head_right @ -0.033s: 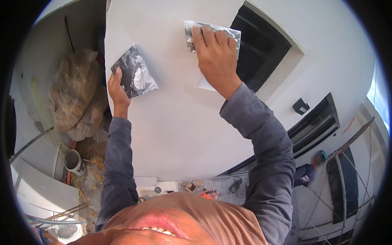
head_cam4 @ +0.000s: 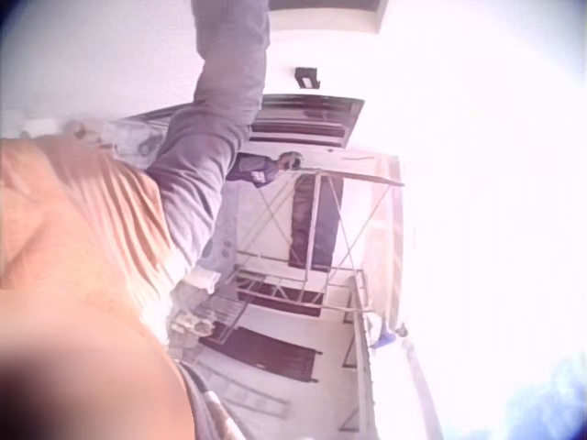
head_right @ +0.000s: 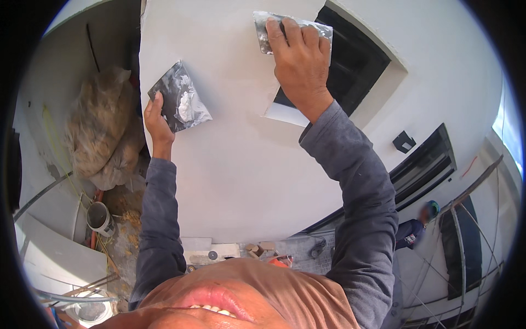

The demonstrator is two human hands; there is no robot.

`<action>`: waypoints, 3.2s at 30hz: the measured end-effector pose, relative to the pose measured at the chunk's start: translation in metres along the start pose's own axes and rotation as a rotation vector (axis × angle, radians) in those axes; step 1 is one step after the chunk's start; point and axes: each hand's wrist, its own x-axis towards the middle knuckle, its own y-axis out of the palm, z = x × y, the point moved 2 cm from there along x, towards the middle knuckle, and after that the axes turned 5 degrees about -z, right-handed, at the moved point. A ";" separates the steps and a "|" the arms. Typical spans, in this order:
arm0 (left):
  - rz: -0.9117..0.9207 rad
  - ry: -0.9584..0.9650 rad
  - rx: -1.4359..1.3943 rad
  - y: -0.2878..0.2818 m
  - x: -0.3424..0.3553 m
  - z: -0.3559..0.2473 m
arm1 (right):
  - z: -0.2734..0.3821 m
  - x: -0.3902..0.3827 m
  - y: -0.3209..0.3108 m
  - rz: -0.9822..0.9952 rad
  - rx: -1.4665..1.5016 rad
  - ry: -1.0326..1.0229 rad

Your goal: The person uses a putty knife to apply and smooth white plaster onto a wall surface around a window frame. They repeatedly transfer plaster between two knives and spread it evenly across the wall.

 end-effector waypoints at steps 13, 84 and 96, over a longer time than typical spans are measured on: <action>0.004 0.064 -0.036 0.005 0.003 0.004 | -0.016 -0.013 0.041 -0.087 -0.062 0.041; -0.153 -0.822 -0.171 -0.021 -0.217 -0.044 | -0.062 -0.052 0.035 -0.752 1.282 1.183; -0.311 -0.808 -0.132 -0.070 -0.247 -0.055 | -0.057 -0.029 0.049 -0.771 1.127 1.192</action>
